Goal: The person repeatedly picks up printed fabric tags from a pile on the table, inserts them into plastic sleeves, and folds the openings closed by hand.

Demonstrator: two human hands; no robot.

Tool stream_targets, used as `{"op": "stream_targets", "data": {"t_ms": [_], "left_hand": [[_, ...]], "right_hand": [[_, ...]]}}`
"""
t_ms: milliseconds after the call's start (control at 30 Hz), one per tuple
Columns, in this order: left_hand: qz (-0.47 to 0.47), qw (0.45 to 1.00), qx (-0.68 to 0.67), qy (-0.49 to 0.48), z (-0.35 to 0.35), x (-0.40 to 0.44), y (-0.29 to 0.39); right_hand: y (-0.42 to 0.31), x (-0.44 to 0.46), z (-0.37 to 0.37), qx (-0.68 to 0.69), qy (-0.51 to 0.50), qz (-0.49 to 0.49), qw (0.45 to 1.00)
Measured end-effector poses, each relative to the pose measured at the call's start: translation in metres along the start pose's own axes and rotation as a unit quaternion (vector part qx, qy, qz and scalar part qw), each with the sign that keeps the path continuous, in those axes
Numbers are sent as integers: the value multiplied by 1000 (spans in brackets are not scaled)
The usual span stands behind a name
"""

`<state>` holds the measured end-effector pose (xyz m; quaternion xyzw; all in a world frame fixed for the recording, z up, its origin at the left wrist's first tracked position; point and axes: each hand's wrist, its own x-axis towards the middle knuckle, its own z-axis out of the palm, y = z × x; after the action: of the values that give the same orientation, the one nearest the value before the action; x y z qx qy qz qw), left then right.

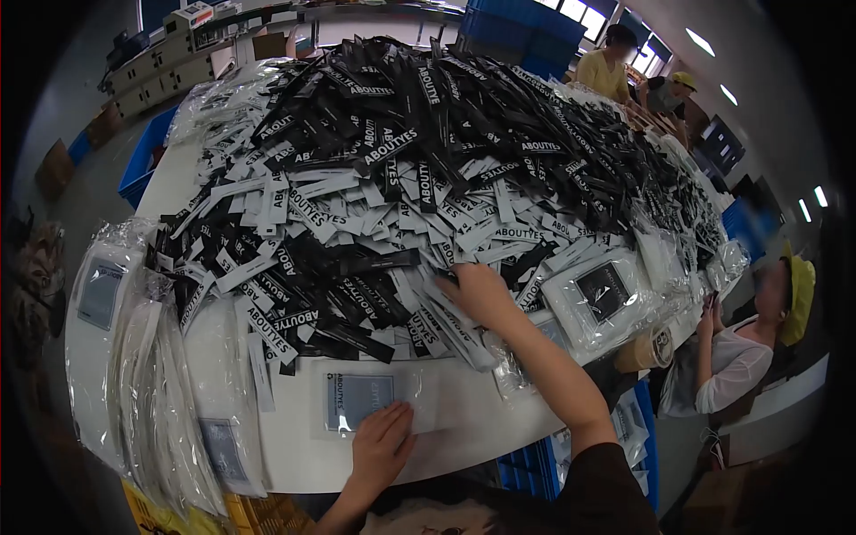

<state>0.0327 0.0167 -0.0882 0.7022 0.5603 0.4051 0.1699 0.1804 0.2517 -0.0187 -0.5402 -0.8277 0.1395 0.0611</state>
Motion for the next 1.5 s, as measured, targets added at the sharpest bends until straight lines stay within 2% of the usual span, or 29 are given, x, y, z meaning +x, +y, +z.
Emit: {"op": "stream_targets", "data": {"t_ms": [33,67,100,133,167,233,300,367,400,467,500,533,600,633,733,767,867,900,967,1033,1067,1100,1167,1200,1267,1300,1367,1433,1500], "left_hand": [[-2,1000,-3,0,0,0,0],[-5,1000,-5,1,-1,0,1],[-7,1000,-5,3,-2,0,1],[-9,1000,-6,3,-1,0,1],[-17,1000,-13,10,-1,0,2],[-27,999,-17,16,-2,0,2],[-36,999,-28,18,-2,1,3],[-33,999,-22,22,0,0,1],[-29,999,-18,26,0,-1,0],[-57,997,-36,37,-3,0,3],[-83,994,-55,52,-5,0,5],[-122,990,-55,42,-12,-1,9],[-122,988,-53,82,-23,1,19],[-120,984,-53,124,-26,1,24],[-47,984,-67,160,-23,2,35],[-50,984,-66,158,-21,-1,38],[-19,996,-62,62,-12,-11,36],[-21,996,-61,63,-12,-9,37],[32,999,-43,9,-12,-7,42],[49,999,-14,-14,-12,-9,44],[70,997,18,-33,-13,-9,44],[70,997,18,-35,-15,-8,44],[-8,998,-57,-40,-20,-8,42],[-12,998,-54,-39,-27,-9,41],[-191,950,-235,-81,-46,-11,41],[-220,945,-230,-74,-48,-6,46],[-273,928,-231,-102,-49,-11,33],[-323,908,-232,-130,-47,-14,25],[-350,859,-369,-67,-47,-13,24]], "right_hand": [[4,-5,-7,-3,-14,13,1000],[9,-15,-11,-50,56,-37,997],[8,-28,-16,-50,54,-37,997],[3,-44,-22,160,114,-44,980],[1,-61,-24,362,168,-49,915],[10,-108,-11,567,132,47,812],[7,-149,15,581,207,97,782],[8,-164,49,459,302,5,836],[8,-172,52,460,301,9,835],[8,-190,51,725,275,90,624],[7,-198,51,741,316,40,591],[7,-203,53,741,315,43,591],[7,-209,60,531,346,-5,774],[17,-213,78,514,282,70,807],[2,-214,71,553,379,28,742],[1,-216,74,554,377,31,742],[0,-217,85,386,300,115,865],[-1,-217,86,387,297,114,865],[-10,-222,89,515,247,95,815],[-36,-205,56,566,107,31,817],[-32,-202,62,507,55,26,860],[-33,-200,62,509,55,26,859],[-43,-188,49,564,-117,132,807],[-48,-186,44,565,-121,129,806],[-56,-185,38,491,-117,-36,862],[-61,-185,43,492,-121,-37,861],[-71,-185,56,494,-90,-171,847],[-62,-184,63,497,-111,-148,848],[-66,-182,61,497,-128,-123,849]]}}
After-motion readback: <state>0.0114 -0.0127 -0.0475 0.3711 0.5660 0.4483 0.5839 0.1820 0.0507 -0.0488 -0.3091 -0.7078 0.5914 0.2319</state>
